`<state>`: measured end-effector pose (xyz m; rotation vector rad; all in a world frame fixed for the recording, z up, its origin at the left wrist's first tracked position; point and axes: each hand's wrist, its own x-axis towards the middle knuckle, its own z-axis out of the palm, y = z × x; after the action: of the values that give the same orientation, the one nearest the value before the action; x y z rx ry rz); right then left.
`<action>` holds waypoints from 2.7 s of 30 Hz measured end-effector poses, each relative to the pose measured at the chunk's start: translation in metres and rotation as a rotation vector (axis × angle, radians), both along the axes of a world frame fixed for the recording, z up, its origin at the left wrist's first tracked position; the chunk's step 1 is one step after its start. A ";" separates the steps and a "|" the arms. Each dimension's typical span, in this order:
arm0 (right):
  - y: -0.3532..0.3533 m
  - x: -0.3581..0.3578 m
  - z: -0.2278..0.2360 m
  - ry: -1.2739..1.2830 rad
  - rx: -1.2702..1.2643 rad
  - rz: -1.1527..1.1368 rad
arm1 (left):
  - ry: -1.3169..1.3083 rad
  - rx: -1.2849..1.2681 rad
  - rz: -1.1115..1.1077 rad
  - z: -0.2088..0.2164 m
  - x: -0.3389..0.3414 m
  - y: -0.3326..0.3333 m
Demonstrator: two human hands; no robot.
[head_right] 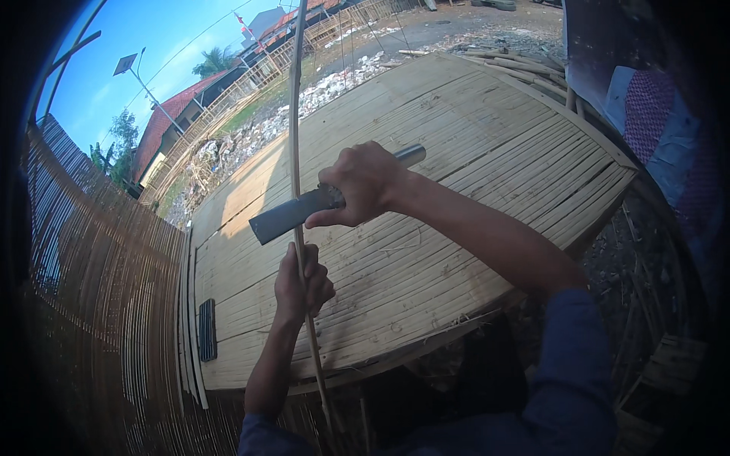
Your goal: The person shapes a bamboo pole using a large knife, repeatedly shaving off thin layers and smoothing the edges while holding it against a wooden workbench.
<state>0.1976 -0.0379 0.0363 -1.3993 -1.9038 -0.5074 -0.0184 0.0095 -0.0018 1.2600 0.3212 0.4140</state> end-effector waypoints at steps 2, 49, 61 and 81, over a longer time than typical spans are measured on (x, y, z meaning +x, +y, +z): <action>-0.001 -0.010 -0.006 -0.031 -0.002 0.027 | 0.018 -0.005 0.004 -0.001 -0.001 0.001; -0.006 -0.001 0.005 -0.049 0.111 -0.003 | -0.018 -0.041 -0.067 -0.006 0.000 -0.002; -0.005 0.007 0.003 0.023 0.100 -0.050 | -0.010 -0.044 -0.092 -0.006 0.000 -0.004; 0.001 0.018 0.002 0.030 0.172 -0.011 | -0.029 -0.033 -0.121 -0.005 0.001 -0.004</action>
<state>0.2152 -0.0367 0.0385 -1.2993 -1.7844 -0.6369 -0.0171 0.0057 -0.0065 1.2330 0.2250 0.3223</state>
